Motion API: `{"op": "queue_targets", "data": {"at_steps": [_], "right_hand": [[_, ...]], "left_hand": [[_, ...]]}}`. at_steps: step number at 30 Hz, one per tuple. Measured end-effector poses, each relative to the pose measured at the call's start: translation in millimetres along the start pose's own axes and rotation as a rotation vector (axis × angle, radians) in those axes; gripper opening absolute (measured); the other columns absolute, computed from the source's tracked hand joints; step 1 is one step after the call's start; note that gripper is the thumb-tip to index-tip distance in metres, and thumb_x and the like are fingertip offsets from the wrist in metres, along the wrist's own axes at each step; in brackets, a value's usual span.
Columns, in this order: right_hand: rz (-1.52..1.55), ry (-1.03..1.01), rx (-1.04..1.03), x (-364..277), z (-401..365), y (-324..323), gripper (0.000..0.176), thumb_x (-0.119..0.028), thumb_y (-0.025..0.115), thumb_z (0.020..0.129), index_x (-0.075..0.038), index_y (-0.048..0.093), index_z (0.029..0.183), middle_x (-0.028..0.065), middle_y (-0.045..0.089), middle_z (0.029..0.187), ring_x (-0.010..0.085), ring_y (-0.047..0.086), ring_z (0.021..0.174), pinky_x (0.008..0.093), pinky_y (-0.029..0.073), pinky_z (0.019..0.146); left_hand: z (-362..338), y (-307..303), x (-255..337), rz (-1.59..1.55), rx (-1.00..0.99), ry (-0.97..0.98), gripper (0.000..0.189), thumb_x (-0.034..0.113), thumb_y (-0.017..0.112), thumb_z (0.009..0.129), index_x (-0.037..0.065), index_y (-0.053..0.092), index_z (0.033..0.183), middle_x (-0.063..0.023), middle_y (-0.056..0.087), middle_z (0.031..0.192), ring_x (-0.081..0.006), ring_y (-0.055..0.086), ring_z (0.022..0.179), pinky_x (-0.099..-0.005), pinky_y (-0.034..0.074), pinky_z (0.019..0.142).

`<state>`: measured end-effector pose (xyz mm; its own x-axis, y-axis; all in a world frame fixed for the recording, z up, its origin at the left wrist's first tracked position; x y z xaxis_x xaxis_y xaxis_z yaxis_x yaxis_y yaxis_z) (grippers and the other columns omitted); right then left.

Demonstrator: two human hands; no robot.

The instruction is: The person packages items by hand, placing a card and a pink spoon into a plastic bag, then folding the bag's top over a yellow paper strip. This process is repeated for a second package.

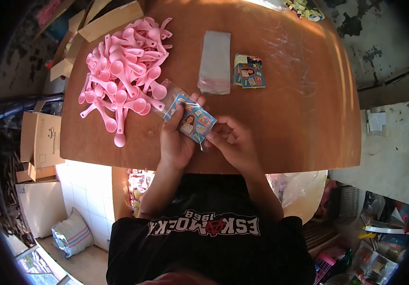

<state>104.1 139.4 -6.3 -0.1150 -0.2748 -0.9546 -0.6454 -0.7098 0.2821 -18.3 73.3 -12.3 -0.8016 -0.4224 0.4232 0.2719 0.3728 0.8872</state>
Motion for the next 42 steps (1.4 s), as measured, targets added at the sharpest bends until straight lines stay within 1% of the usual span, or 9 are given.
{"op": "queue_targets", "data": {"at_steps": [10,19,23,27,34,36,38,40,42], "right_hand": [[-0.022,-0.034,0.106,9,6,0,0.021,-0.005,0.060,0.088,0.004,0.056,0.107,0.0083,0.063,0.089,0.0101,0.061,0.074,0.0225,0.051,0.065],[0.003,-0.133,0.190,6,11,8,0.023,-0.001,0.061,0.086,0.006,0.056,0.107,0.0088,0.064,0.095,0.0102,0.061,0.085,0.0239,0.051,0.074],[-0.007,0.020,0.151,7,3,-5,0.023,-0.001,0.062,0.085,0.006,0.055,0.106,0.0103,0.064,0.093,0.0113,0.062,0.081,0.0255,0.053,0.069],[0.025,0.156,0.162,9,-3,-3,0.022,-0.002,0.061,0.085,0.005,0.055,0.105,0.0104,0.064,0.086,0.0120,0.063,0.073,0.0254,0.054,0.061],[-0.088,-0.155,0.265,2,-13,-10,0.023,-0.012,0.056,0.091,0.003,0.056,0.109,0.0094,0.063,0.091,0.0118,0.060,0.075,0.0250,0.051,0.065],[0.118,-0.184,0.200,3,-14,-16,0.025,-0.015,0.054,0.093,0.001,0.056,0.112,0.0092,0.062,0.095,0.0116,0.060,0.078,0.0254,0.050,0.068],[0.080,-0.159,0.210,0,-16,-17,0.024,-0.014,0.054,0.093,0.001,0.056,0.111,0.0093,0.062,0.093,0.0111,0.059,0.077,0.0246,0.050,0.067],[-0.070,-0.004,0.130,2,-15,-15,0.025,-0.014,0.057,0.091,0.001,0.056,0.111,0.0085,0.063,0.091,0.0103,0.059,0.075,0.0233,0.049,0.065],[-0.025,0.061,0.139,2,-15,-13,0.024,-0.012,0.059,0.090,0.002,0.057,0.109,0.0080,0.063,0.089,0.0099,0.059,0.074,0.0227,0.049,0.064]], "left_hand": [[3,-6,0,-0.027,-0.018,-0.026,0.033,0.020,0.045,0.096,0.006,0.041,0.125,-0.0144,0.051,0.126,-0.0257,0.048,0.121,-0.0412,0.044,0.097],[-6,-7,-20,0.061,-0.058,-0.199,0.043,0.026,0.046,0.094,0.003,0.041,0.130,-0.0134,0.048,0.130,-0.0228,0.047,0.119,-0.0384,0.037,0.101],[-8,-3,-18,0.024,-0.115,-0.172,0.044,0.024,0.045,0.094,0.002,0.039,0.131,-0.0146,0.047,0.131,-0.0246,0.046,0.121,-0.0401,0.037,0.101],[-12,7,-17,0.090,-0.099,-0.025,0.042,0.022,0.043,0.095,0.000,0.037,0.131,-0.0172,0.047,0.131,-0.0280,0.046,0.122,-0.0420,0.040,0.100],[-6,4,-11,0.038,-0.026,0.065,0.041,0.022,0.040,0.098,-0.002,0.034,0.131,-0.0176,0.048,0.130,-0.0291,0.048,0.120,-0.0429,0.042,0.099],[-5,4,-7,0.032,0.044,0.125,0.043,0.024,0.040,0.098,-0.001,0.034,0.132,-0.0159,0.046,0.132,-0.0283,0.047,0.121,-0.0432,0.041,0.100],[-5,5,-6,0.036,0.038,0.143,0.043,0.026,0.039,0.098,0.000,0.034,0.132,-0.0152,0.045,0.133,-0.0279,0.046,0.123,-0.0435,0.041,0.101],[-4,7,-7,0.039,0.022,0.149,0.042,0.025,0.039,0.098,0.001,0.033,0.132,-0.0151,0.044,0.134,-0.0278,0.045,0.124,-0.0440,0.041,0.100],[-5,9,-12,0.044,0.002,0.130,0.041,0.025,0.039,0.098,0.001,0.034,0.132,-0.0158,0.044,0.134,-0.0284,0.045,0.123,-0.0445,0.040,0.101]]}}
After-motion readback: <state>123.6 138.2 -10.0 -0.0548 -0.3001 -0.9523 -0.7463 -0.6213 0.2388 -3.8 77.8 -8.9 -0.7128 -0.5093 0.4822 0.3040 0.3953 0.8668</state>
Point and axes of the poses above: each hand's wrist, its own z-axis towards the middle knuckle, its own y-axis out of the palm, x = y × z, the point moved 2 cm from there along z, towards the middle knuckle
